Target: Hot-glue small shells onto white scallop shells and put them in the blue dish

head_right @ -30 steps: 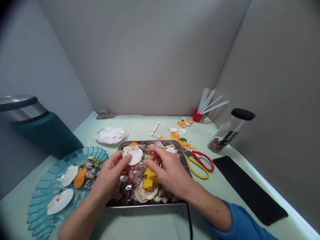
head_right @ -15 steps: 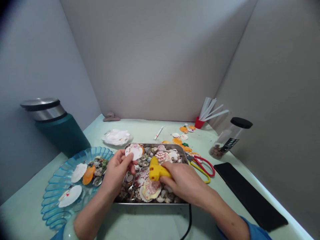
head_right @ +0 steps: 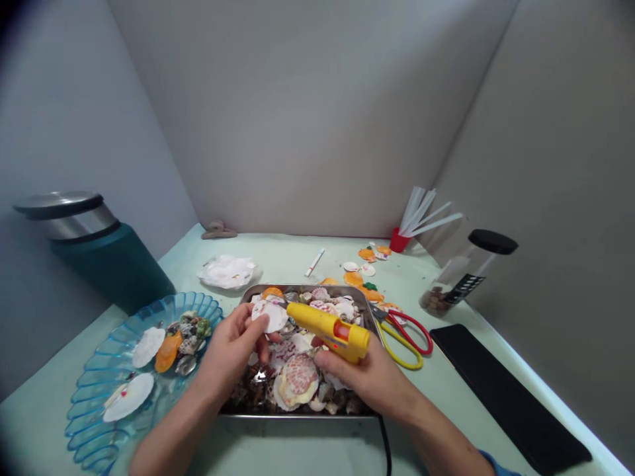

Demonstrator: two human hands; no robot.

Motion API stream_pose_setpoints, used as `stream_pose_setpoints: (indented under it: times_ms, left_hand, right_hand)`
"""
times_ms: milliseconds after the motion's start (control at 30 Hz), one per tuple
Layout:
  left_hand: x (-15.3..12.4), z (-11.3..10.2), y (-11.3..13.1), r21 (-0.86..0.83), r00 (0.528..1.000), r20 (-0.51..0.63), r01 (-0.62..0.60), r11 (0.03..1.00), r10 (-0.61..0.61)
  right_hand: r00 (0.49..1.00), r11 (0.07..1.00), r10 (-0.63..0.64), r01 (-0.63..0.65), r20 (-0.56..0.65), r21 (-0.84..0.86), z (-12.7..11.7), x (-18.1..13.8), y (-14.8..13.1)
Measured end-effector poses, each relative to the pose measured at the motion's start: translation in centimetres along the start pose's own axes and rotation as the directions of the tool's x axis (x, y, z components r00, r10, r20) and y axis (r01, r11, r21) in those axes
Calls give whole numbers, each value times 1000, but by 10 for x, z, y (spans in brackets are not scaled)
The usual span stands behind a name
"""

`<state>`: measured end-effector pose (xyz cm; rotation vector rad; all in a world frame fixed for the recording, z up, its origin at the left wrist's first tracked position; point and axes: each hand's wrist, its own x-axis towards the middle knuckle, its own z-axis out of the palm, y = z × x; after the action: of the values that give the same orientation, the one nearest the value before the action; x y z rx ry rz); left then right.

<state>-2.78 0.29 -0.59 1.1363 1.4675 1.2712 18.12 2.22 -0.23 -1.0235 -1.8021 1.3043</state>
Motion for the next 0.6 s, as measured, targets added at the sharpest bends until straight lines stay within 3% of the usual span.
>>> stream_pose_setpoints:
  times_ms: [600]
  left_hand:
    - [-5, 1, 1, 78, 997, 77, -20, 997, 14]
  right_hand:
    - [999, 999, 26, -24, 44, -47, 1, -1, -1]
